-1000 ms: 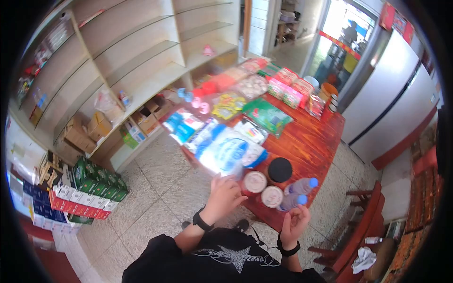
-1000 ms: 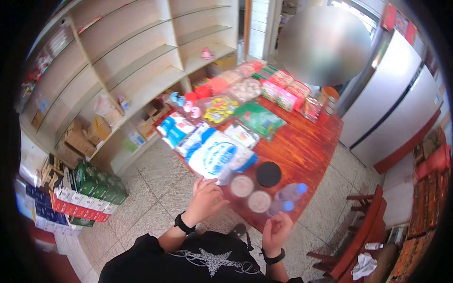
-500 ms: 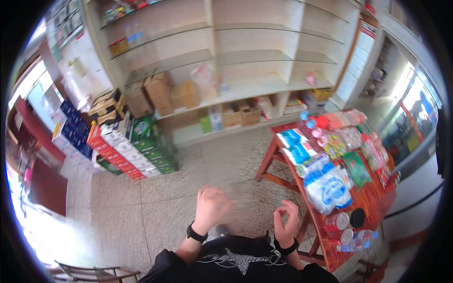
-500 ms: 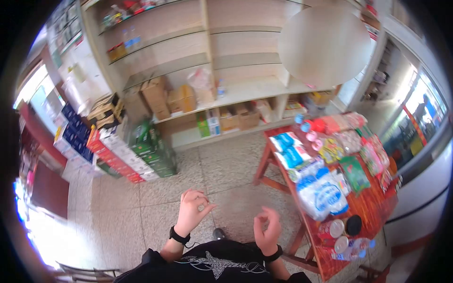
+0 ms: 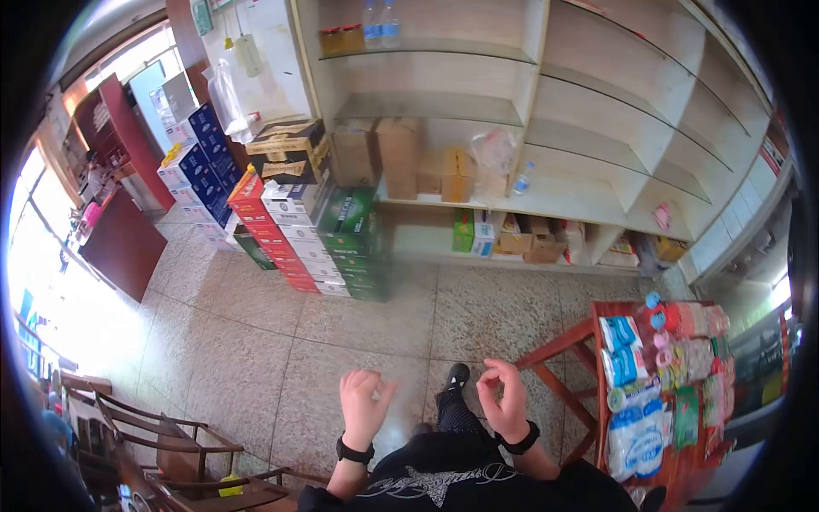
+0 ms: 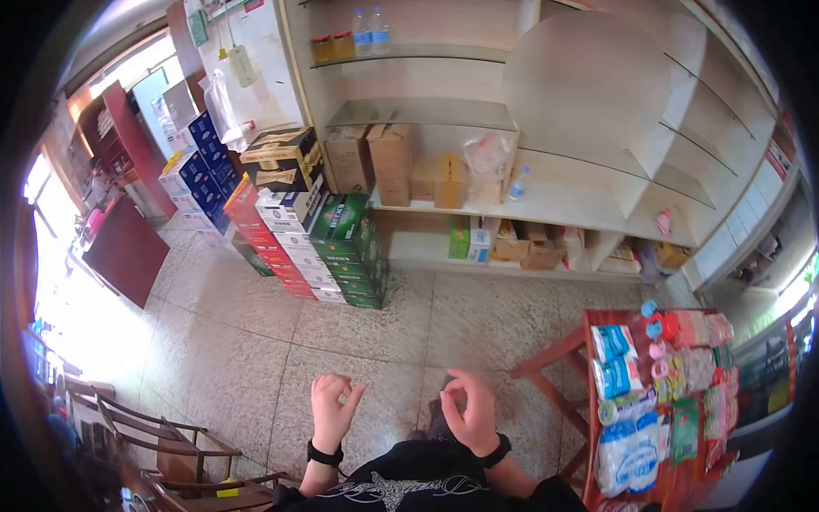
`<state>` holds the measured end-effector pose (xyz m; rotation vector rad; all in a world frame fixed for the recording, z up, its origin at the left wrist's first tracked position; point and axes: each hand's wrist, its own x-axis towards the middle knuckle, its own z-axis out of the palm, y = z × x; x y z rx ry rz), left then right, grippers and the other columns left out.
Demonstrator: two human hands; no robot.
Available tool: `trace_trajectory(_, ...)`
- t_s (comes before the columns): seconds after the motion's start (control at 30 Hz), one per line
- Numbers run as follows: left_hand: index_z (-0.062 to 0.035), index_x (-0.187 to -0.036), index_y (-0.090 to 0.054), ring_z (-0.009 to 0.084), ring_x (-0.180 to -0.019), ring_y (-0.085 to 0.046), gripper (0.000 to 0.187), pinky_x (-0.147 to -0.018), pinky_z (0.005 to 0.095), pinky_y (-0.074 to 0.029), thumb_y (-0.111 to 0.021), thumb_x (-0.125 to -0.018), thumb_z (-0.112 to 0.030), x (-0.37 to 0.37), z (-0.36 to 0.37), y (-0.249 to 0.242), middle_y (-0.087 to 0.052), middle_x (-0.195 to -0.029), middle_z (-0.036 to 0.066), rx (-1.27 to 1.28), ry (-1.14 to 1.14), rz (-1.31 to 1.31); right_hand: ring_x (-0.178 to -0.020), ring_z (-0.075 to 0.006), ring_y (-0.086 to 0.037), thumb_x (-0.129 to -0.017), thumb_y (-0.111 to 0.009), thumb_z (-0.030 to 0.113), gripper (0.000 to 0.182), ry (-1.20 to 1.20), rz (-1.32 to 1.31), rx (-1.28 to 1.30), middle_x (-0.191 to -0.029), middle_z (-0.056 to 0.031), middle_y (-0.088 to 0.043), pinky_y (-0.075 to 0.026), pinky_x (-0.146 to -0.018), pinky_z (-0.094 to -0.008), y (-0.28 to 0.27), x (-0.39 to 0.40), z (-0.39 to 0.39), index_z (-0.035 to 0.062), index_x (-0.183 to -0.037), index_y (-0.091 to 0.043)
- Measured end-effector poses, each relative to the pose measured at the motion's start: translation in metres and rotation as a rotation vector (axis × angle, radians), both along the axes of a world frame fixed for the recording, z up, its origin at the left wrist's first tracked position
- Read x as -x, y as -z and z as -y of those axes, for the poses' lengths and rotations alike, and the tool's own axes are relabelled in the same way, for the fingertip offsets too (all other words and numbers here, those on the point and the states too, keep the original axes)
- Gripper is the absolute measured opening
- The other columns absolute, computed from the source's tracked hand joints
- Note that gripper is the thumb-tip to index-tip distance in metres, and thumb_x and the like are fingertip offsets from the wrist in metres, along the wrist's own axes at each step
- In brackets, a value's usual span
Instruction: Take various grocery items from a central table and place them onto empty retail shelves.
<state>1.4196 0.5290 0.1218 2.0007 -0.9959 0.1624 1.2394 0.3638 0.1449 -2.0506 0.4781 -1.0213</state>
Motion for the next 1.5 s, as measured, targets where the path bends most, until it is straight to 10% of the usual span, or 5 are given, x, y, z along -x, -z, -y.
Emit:
trace_trajectory(0.4, -0.0030, -0.069, -0.060, 0.0303, -0.067, -0.058, 0.018, -0.060, 0.0361, -0.044, -0.074, -0.076, -0.012, -0.079, 0.130, -0.043, -0.059, -0.070, 0.010, 0.076, -0.180, -0.161, -0.060, -0.0290, -0.056, -0.081, -0.069, 0.012, 0.015, -0.065, -0.031, 0.202, -0.066, -0.0087, -0.057, -0.040, -0.054, -0.0378, -0.032, -0.087, 0.157, 0.0063, -0.073, -0.057)
trace_trajectory(0.9, -0.0003, -0.076, -0.063, 0.0250, -0.074, -0.063, 0.010, -0.069, 0.0324, -0.048, -0.071, -0.077, -0.007, -0.172, 0.247, -0.027, -0.063, -0.075, 0.011, 0.110, -0.126, -0.230, -0.063, -0.0317, -0.058, -0.085, -0.055, 0.003, 0.002, -0.084, -0.186, 0.046, -0.068, -0.0115, -0.058, -0.043, -0.058, -0.0392, 0.002, -0.161, 0.267, 0.0026, -0.082, -0.055)
trace_trajectory(0.97, -0.0003, -0.079, -0.064, 0.0248, -0.075, -0.063, 0.009, -0.071, 0.0322, -0.049, -0.070, -0.077, -0.006, -0.193, 0.261, -0.026, -0.063, -0.076, 0.011, 0.128, -0.087, -0.244, -0.063, -0.0210, -0.060, -0.089, -0.050, 0.001, 0.006, -0.101, -0.206, 0.115, -0.072, -0.0095, -0.061, -0.046, -0.059, -0.0307, 0.001, -0.177, 0.280, 0.0018, -0.085, -0.054)
trace_trajectory(1.5, -0.0023, -0.104, -0.062, 0.0275, -0.089, -0.063, 0.027, -0.079, 0.0333, -0.050, -0.069, -0.078, -0.005, -0.416, 0.331, -0.085, -0.063, -0.096, 0.014, 0.183, 0.134, -0.115, -0.072, -0.0253, -0.062, -0.083, -0.061, 0.005, 0.013, 0.047, -0.100, 0.101, -0.081, -0.0098, -0.064, -0.048, -0.066, -0.0350, -0.039, -0.399, 0.329, 0.0039, -0.096, -0.062)
